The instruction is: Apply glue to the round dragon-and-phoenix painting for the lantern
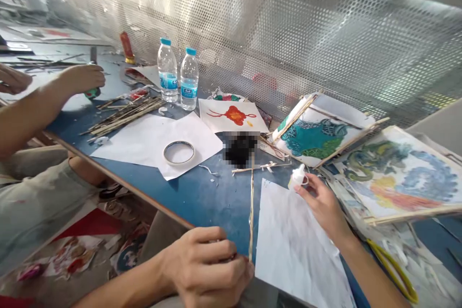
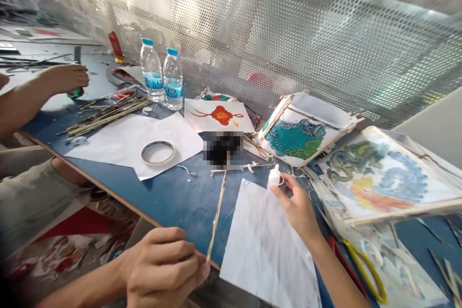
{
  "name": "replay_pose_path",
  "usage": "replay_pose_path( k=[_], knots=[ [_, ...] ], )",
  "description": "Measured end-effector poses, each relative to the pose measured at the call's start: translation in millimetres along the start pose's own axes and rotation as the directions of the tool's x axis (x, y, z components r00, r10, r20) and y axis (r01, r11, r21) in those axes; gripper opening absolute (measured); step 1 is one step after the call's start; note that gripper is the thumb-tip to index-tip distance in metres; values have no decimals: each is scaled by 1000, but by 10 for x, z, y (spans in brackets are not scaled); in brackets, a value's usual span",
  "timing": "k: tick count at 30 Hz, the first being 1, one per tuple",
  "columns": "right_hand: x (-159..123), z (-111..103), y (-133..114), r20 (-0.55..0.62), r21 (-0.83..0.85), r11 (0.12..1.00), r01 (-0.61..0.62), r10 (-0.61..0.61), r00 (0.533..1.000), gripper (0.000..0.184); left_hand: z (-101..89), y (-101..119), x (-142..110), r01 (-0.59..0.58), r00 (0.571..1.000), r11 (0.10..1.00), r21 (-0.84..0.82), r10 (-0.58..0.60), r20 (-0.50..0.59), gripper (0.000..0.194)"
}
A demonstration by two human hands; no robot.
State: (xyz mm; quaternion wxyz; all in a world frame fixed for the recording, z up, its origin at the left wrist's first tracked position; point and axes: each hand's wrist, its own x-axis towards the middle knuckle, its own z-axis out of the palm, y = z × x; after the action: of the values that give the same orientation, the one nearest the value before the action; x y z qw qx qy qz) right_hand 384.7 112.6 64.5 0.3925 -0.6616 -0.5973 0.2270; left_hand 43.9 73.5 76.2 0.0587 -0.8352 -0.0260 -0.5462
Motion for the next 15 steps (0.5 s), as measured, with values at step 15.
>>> replay_pose_path(
  k=[15],
  knots=[
    [281,-44,362,-84,209,967,-142,163,983,87,49,-201,149,-81,893,954,-288,197,405,38]
  ],
)
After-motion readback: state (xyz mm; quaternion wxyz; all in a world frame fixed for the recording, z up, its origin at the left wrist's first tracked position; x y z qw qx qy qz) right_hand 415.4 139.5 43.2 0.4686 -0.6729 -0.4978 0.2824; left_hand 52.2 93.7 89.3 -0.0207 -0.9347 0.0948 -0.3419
